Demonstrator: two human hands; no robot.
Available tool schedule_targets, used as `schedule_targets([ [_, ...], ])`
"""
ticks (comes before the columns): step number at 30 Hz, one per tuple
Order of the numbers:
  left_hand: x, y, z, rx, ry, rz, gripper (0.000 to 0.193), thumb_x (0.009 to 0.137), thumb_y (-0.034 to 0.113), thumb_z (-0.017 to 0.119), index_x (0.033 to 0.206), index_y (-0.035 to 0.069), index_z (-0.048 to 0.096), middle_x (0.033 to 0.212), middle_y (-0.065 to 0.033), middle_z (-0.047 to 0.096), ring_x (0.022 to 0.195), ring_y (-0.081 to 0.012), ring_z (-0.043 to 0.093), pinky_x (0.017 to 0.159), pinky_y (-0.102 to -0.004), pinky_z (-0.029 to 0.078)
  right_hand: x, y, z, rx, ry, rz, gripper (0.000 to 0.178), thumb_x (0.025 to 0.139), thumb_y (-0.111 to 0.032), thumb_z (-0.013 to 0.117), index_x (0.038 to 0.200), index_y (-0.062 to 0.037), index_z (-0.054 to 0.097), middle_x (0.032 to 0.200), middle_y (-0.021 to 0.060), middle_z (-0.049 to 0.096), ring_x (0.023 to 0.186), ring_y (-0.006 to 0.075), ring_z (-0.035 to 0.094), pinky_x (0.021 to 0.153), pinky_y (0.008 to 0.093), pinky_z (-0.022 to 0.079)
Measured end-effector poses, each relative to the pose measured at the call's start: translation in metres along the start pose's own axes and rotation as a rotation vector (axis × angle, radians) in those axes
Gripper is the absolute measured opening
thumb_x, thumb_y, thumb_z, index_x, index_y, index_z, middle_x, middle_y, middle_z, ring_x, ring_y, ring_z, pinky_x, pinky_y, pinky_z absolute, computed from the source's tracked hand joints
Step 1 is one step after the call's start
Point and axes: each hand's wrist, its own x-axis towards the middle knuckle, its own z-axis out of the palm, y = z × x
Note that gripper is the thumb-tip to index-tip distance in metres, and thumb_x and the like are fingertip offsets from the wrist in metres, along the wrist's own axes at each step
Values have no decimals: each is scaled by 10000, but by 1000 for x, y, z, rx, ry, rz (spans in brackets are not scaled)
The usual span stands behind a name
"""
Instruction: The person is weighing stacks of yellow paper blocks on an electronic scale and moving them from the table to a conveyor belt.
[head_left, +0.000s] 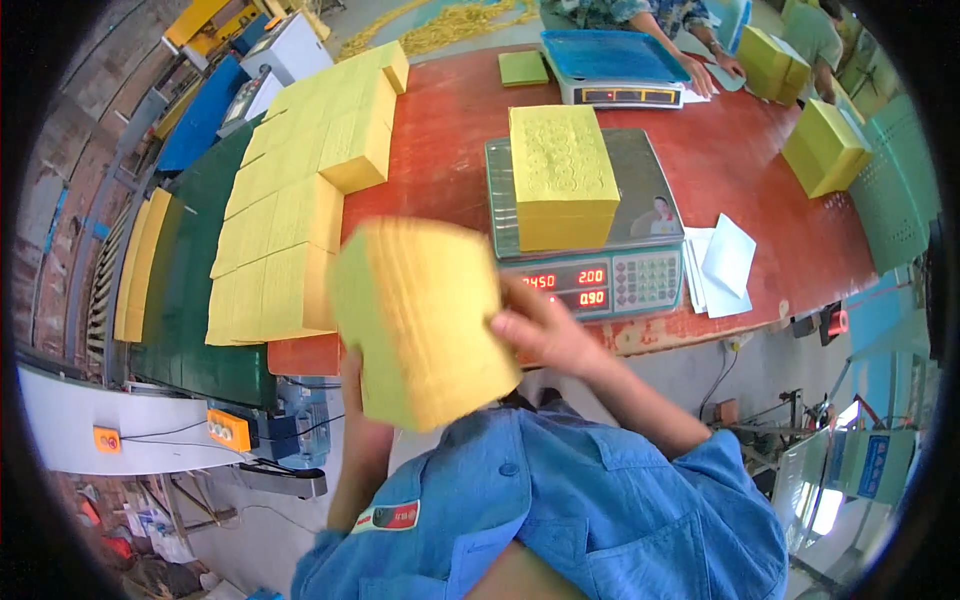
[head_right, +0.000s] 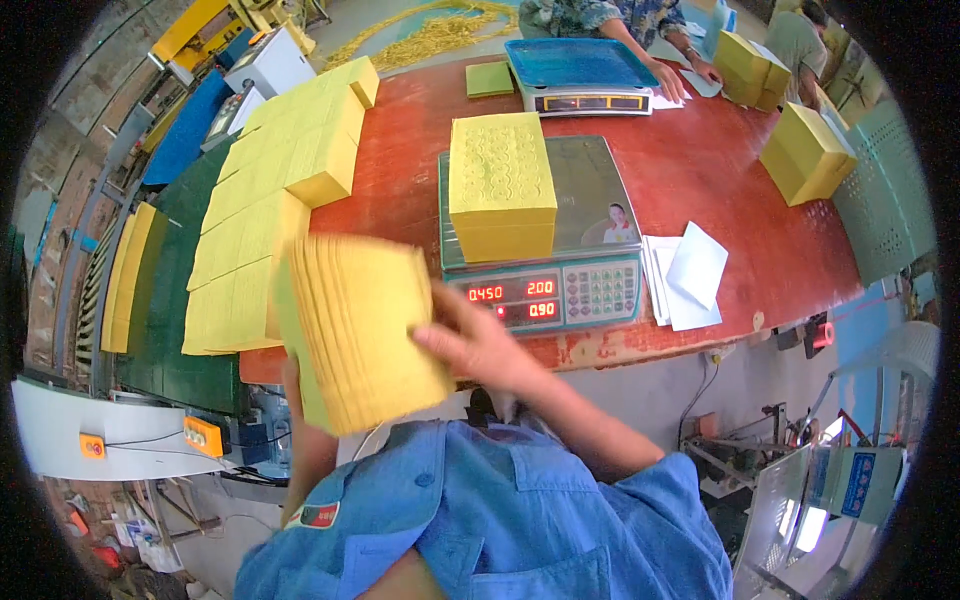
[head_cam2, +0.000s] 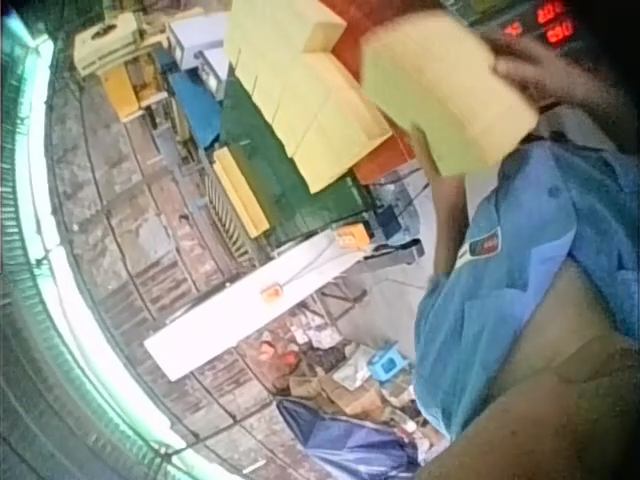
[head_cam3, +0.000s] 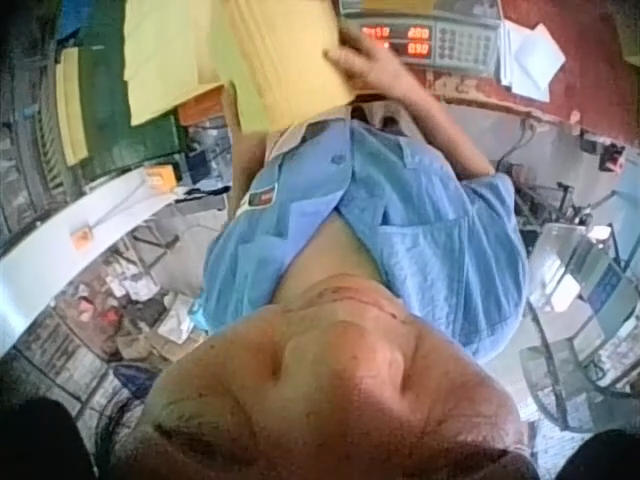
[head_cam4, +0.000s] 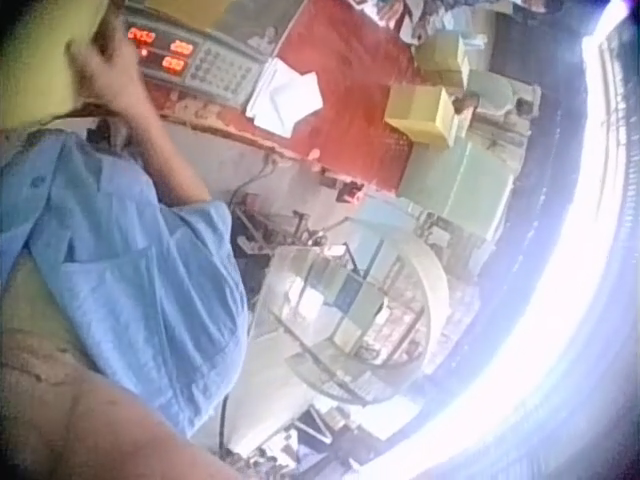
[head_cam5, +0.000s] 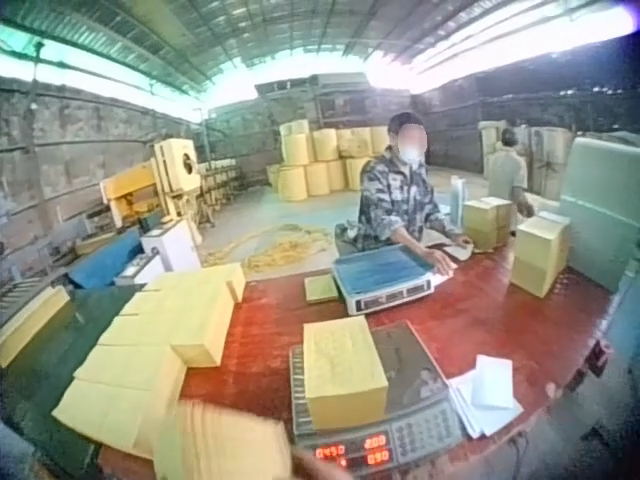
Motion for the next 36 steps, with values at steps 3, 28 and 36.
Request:
schedule_targets([
  [3, 68, 16, 44, 706, -187, 417, 487, 992, 168, 530, 1422, -11, 387, 1379, -178, 519, 1225, -238, 546, 1004, -368, 476, 15, -74, -29, -349, 409, -190, 598, 969, -325, 593, 1410, 34, 410, 1265, 178, 582, 1190, 239, 544, 1000, 352, 435],
  [28, 225, 37, 172, 472, -392, -213, 683, 817, 583, 651, 1339, 160, 530, 1283, -50, 574, 1169, -200, 519, 911, -385, 430, 86, -85, -141, 16, 699, -157, 344, 953, -242, 584, 1158, 19, 673, 990, 68, 698, 850, 126, 630, 742, 257, 487],
  [36, 201, 0, 154, 331, -299, 16, 772, 981, 665, 298, 1436, 53, 421, 1429, -89, 481, 1272, -186, 446, 1050, -360, 351, 74, -42, -138, -99, 671, -289, 370, 968, -213, 536, 1219, 41, 632, 1088, 80, 683, 982, 136, 612, 844, 265, 471],
])
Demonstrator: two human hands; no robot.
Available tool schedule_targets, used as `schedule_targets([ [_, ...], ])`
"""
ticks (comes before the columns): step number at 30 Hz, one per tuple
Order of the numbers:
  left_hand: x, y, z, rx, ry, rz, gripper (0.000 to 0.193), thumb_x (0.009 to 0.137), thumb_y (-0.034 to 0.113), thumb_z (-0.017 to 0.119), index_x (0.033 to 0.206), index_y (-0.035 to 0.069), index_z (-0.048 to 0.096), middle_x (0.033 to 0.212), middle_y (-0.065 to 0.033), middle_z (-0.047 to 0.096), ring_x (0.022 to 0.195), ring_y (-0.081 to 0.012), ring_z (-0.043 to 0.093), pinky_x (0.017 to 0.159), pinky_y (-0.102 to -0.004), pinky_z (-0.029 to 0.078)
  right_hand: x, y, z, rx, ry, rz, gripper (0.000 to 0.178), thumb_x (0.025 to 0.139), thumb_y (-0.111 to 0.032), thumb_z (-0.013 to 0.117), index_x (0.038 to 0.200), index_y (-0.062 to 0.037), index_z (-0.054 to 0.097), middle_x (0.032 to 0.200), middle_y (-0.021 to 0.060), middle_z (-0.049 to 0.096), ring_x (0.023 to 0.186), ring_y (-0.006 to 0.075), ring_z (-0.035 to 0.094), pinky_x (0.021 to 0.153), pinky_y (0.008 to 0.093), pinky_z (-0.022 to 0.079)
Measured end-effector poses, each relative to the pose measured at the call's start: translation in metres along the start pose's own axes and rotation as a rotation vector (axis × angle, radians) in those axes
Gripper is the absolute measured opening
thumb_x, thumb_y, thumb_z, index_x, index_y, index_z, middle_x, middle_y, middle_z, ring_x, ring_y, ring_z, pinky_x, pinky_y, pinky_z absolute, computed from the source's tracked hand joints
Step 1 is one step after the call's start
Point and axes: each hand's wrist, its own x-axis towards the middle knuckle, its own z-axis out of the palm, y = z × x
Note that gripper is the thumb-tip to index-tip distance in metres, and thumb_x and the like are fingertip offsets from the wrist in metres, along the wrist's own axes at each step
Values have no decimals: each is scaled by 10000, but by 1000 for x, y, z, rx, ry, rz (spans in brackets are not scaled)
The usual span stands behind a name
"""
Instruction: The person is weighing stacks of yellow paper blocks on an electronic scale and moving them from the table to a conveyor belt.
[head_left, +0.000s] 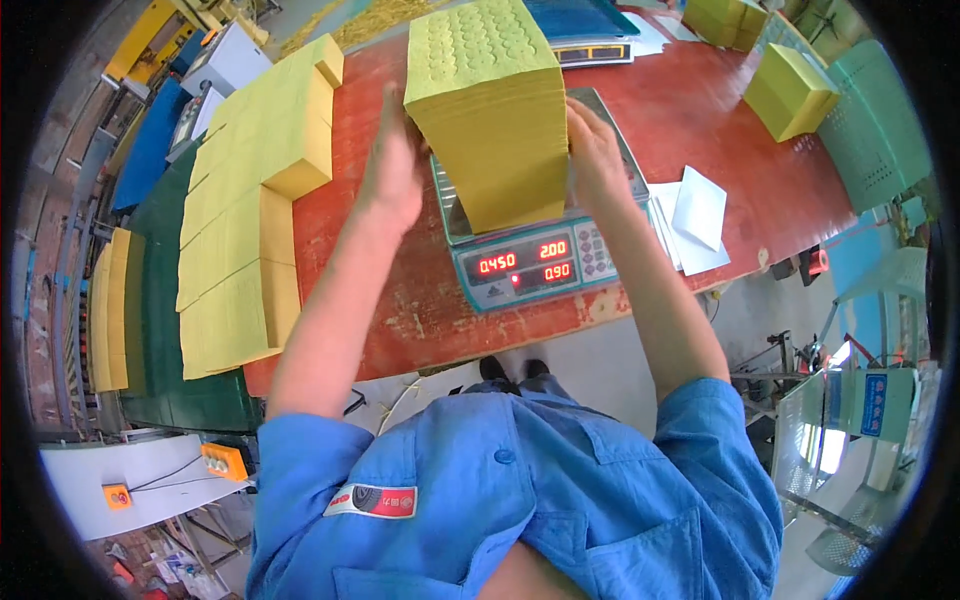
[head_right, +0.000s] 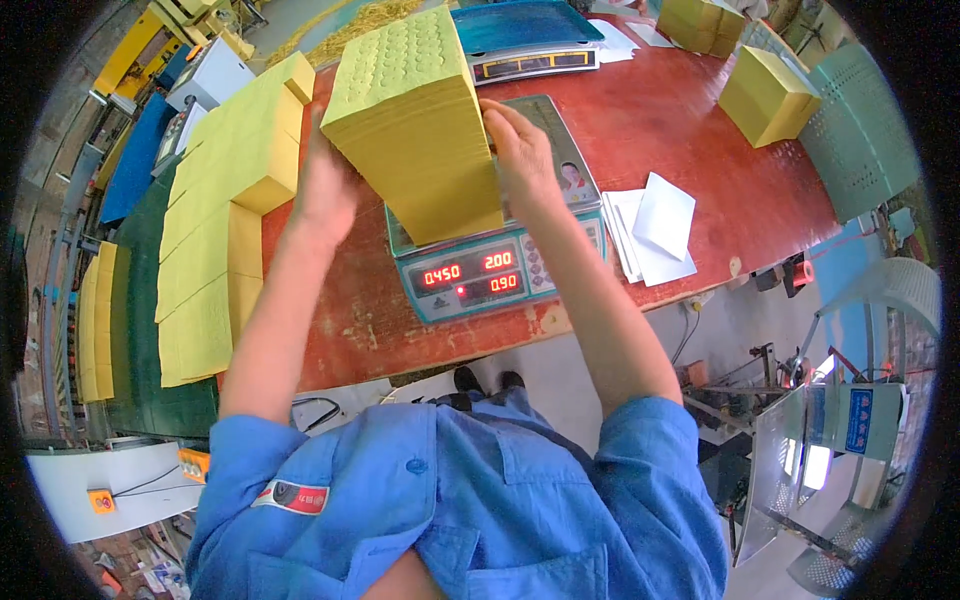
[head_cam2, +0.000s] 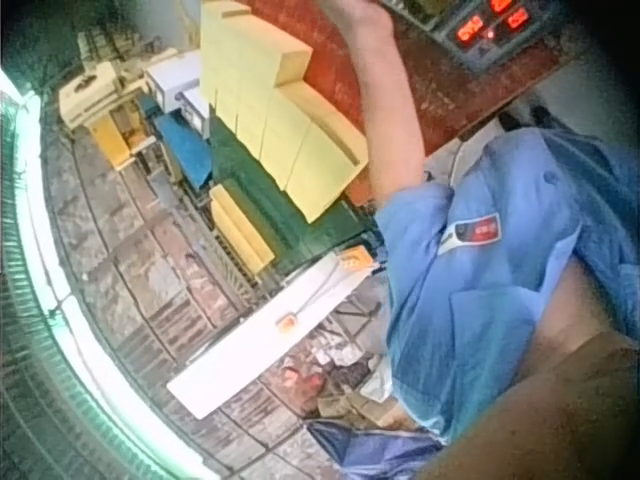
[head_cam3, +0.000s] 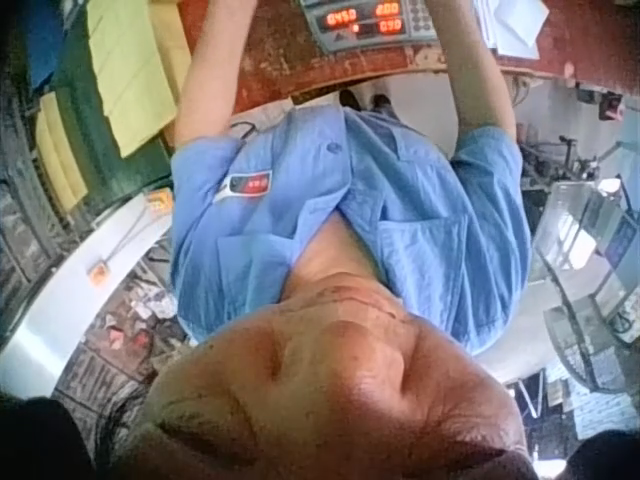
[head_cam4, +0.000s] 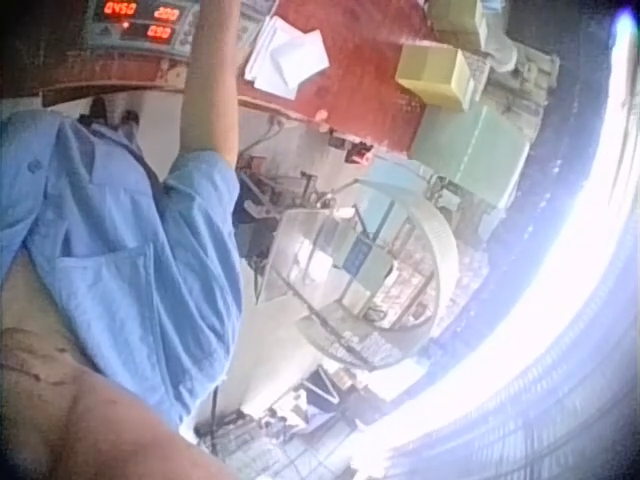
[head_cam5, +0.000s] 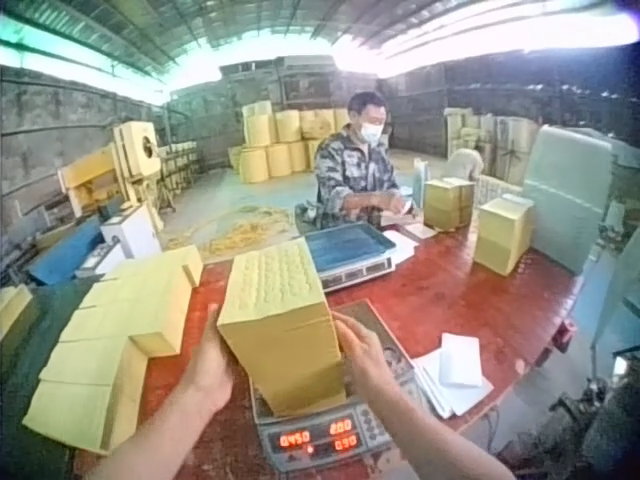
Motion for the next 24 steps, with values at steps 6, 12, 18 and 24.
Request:
schedule_targets([
  [6, -56, -59, 17, 21, 10, 205, 840, 992, 654, 223, 1524, 4, 232, 1581, -143, 270, 1464, -254, 222, 1193, -407, 140, -53, -5, 3, 204, 58, 128, 394, 983, -183, 503, 1300, 39, 571, 1223, 103, 633, 1116, 154, 569, 952, 278, 430],
  [12, -123, -55, -13, -108, 203, 195, 861, 981, 668, 182, 1538, 11, 188, 1597, -192, 211, 1503, -278, 136, 1205, -465, 65, -125, -13, -43, 135, 116, 52, 357, 984, -110, 479, 1298, 30, 578, 1298, 140, 607, 1230, 202, 541, 1020, 323, 407],
  [18, -165, -49, -18, -166, 302, 134, 847, 982, 665, 186, 1535, 23, 213, 1579, -195, 263, 1494, -276, 174, 1196, -470, 92, -166, -11, -100, 162, 118, 188, 343, 993, -92, 465, 1296, 19, 582, 1316, 144, 599, 1240, 235, 552, 1007, 354, 429],
  [24, -159, -52, 12, -157, 236, 122, 855, 981, 670, 184, 1530, 15, 219, 1571, -199, 280, 1488, -274, 191, 1190, -470, 106, -179, -18, -104, 192, 112, 211, 332, 996, -94, 458, 1275, 13, 601, 1305, 137, 608, 1230, 226, 558, 992, 346, 440],
])
